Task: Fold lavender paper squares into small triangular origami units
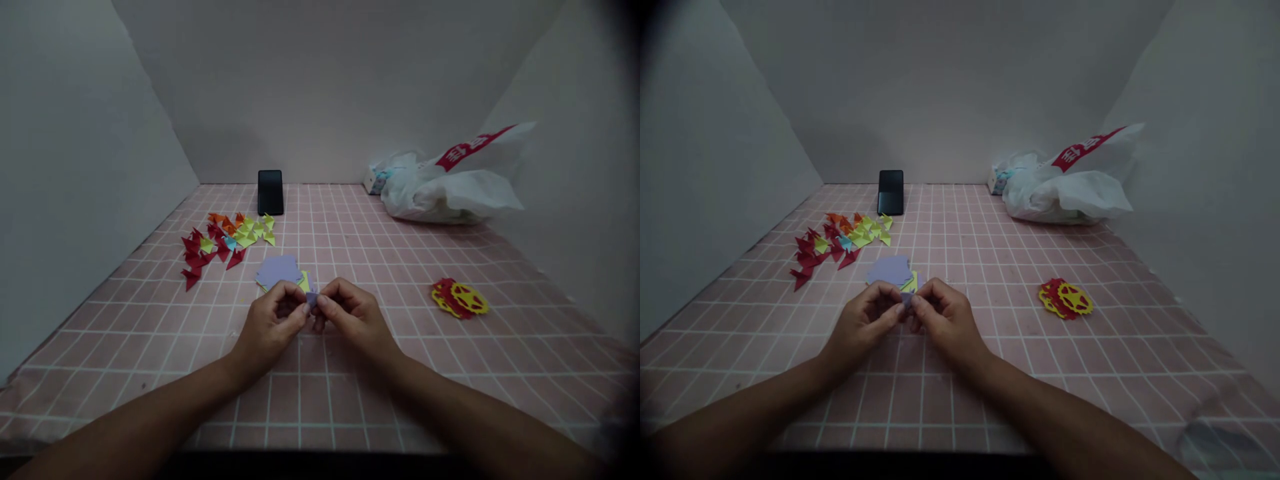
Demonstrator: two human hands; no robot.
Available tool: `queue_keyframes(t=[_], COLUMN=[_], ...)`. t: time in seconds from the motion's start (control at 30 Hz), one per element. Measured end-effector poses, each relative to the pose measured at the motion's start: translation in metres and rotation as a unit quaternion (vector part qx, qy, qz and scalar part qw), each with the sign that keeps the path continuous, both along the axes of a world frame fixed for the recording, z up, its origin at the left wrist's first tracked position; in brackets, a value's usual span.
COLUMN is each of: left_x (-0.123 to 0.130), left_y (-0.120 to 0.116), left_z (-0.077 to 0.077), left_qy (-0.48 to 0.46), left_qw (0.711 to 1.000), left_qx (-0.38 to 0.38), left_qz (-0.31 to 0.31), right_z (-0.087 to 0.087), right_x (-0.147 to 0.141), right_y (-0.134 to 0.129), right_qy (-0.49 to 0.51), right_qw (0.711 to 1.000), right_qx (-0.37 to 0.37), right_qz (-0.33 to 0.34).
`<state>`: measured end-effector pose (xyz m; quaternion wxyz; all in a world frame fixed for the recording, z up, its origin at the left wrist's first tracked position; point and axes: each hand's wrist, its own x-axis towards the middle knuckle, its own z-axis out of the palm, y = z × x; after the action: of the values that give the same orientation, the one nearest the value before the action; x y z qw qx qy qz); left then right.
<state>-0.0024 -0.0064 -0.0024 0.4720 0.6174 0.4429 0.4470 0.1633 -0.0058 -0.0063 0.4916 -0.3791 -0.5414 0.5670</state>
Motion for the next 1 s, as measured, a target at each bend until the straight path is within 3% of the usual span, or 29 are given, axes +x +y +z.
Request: queue_keyframes(t=[0.33, 0.63, 1.0], left_x=[0.002, -0.0024, -0.0056], left_y=[0.0025, 0.0038, 0.0007], left_z=[-0.0033, -0.0056, -0.0092], left_qy=[-0.037, 0.006, 0.136], left_qw=[0.998, 0.999, 0.973], left_qx=[-0.057, 0.013, 0.176], left_qz=[-0.004, 0.029, 0.066], right_z=[-0.0055, -0.0079, -0.0076], right_x=[-0.0005, -0.0011, -0.0008], right_y=[0.0032, 0.0001, -0.002], right_qy=[0.054, -0.087, -0.079], right_qw=[0.997, 0.996, 0.994], right_qx=[-0.058, 0.033, 0.075], right_qz=[0.004, -0.014, 0.016])
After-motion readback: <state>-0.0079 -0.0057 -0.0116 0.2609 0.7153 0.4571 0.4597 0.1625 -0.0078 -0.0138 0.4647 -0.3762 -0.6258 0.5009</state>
